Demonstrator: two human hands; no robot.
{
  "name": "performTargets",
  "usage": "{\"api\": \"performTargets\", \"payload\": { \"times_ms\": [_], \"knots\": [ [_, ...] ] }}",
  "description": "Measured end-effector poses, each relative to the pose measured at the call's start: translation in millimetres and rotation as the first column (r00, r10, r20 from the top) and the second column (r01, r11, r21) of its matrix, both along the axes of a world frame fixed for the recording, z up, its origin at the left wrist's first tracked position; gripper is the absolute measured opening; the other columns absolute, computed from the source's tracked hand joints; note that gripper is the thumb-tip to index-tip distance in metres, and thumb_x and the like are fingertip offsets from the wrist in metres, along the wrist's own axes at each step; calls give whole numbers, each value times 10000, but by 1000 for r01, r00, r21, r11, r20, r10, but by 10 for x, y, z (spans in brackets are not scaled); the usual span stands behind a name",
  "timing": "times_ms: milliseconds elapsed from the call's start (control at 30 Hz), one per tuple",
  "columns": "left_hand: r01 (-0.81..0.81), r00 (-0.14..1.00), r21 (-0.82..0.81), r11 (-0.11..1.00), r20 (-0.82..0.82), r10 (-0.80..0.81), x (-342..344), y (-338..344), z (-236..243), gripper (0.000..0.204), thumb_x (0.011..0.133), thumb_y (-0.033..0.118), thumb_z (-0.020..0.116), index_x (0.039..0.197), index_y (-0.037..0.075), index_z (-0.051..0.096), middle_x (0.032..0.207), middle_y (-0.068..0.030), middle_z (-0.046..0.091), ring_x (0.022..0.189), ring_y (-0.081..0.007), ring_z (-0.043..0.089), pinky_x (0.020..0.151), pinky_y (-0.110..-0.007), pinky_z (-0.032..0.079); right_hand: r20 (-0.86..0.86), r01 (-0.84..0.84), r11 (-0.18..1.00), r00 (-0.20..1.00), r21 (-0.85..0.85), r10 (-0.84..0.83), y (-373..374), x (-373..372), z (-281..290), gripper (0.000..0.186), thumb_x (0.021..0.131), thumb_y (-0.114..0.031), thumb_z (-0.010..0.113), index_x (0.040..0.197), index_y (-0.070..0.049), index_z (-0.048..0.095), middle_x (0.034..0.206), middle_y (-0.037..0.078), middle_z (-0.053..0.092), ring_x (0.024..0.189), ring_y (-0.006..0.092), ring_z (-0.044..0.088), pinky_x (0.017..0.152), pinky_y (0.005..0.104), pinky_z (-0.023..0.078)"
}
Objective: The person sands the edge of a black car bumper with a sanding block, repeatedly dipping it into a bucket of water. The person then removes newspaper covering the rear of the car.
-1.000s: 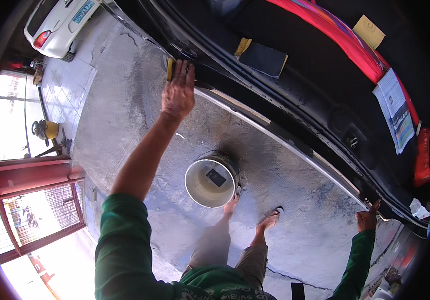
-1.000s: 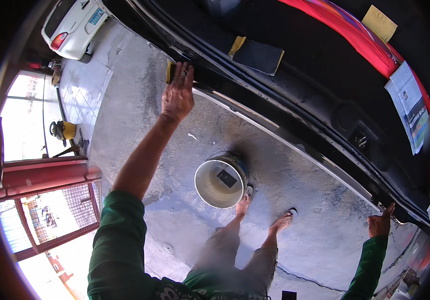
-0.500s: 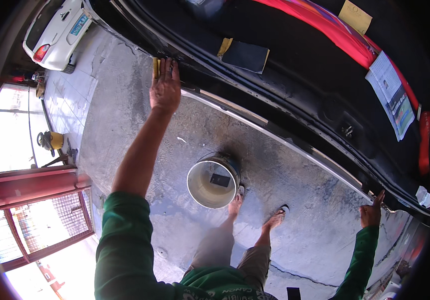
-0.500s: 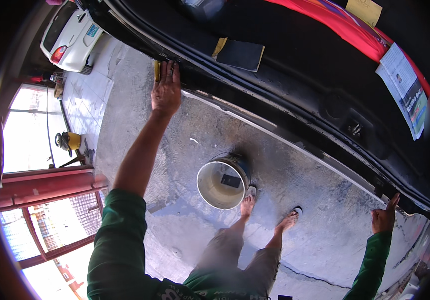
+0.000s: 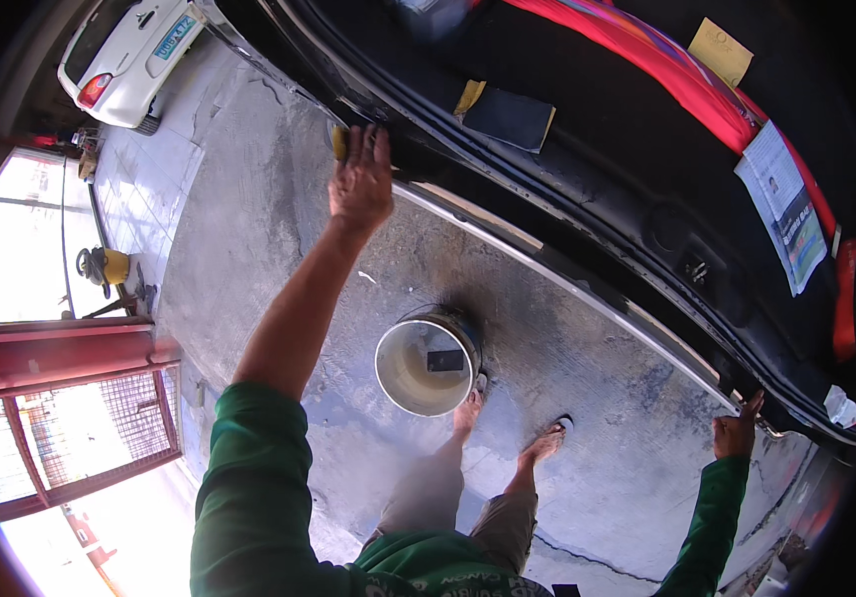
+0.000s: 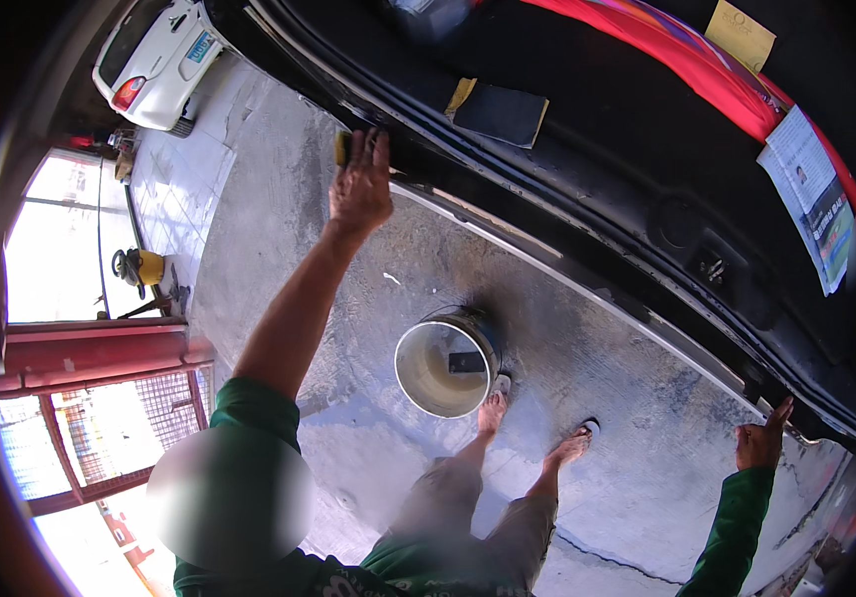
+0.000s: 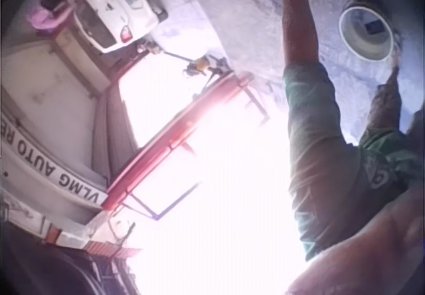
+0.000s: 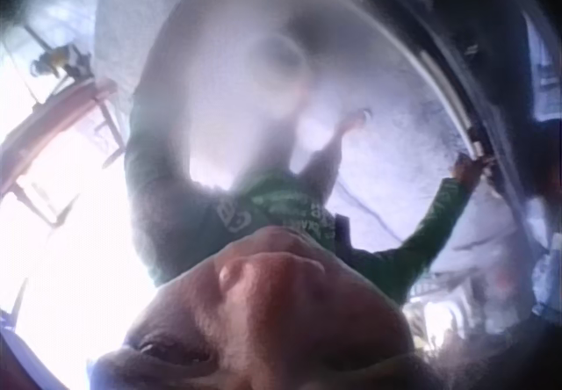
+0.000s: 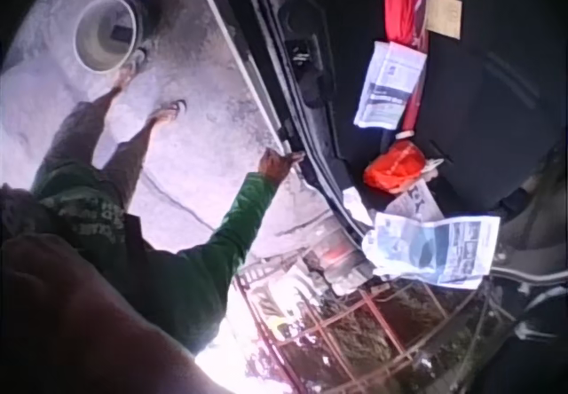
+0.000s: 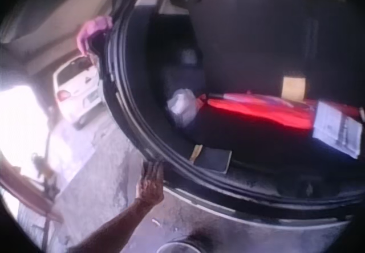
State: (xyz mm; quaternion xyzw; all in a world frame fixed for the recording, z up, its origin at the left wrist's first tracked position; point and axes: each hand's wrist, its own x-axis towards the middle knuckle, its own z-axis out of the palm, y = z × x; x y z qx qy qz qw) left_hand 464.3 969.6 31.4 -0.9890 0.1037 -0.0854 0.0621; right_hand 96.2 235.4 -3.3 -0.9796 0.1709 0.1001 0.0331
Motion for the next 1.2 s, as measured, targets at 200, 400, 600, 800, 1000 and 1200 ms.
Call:
{"api": "performTargets", "payload": {
  "times_ms": [200,400,600,800,1000,1200],
  "knots": [
    [-35,999,-102,994,25,38,-157,-373,-115,782,844,-34,594,1583,-35,338,1647,-214,387,1566,-358,310,1248,-476,340,-9,-19,996,1000,-85,18,-82,41,29,166,790,-185,838,838,-30,803,1732,282,27,1591,486,92,1282,490,243],
    [-127,990,512,850,122,75,-22,136,-76,669,1027,173,469,1648,28,266,1727,-134,270,1598,-304,251,1286,-465,231,-12,-78,994,997,-80,77,-100,106,-61,216,809,-230,797,833,-16,789,1719,317,30,1584,512,79,1287,535,190],
    [-10,1000,14,1000,-9,10,-122,-112,-51,627,1036,181,475,1604,-33,315,1671,-231,330,1581,-388,252,1309,-489,151,45,-169,974,983,-150,177,-412,-107,-261,317,852,-335,750,828,-19,776,1722,311,40,1581,530,40,1282,608,142],
    [-101,985,-27,995,-143,96,-251,-453,-1,795,931,230,651,1604,-26,315,1681,-219,311,1586,-346,262,1309,-475,166,-46,-88,987,995,-134,83,-296,-73,-170,276,849,-297,745,863,-25,791,1721,305,81,1583,520,70,1277,607,172],
    [-59,984,47,997,170,51,25,60,-155,833,816,65,679,1569,-47,340,1626,-255,387,1564,-368,309,1268,-478,289,-70,-59,986,996,-154,48,-144,125,-100,156,818,-177,822,917,-56,819,1717,309,75,1579,497,136,1272,561,238],
    [-21,999,-79,997,43,24,-185,-300,-85,742,882,60,648,1565,-25,370,1635,-216,397,1559,-360,328,1270,-492,288,-101,-17,971,995,-239,-7,-26,99,-11,192,812,-198,845,925,-46,818,1706,331,85,1565,501,188,1258,522,288]
  ]
}}
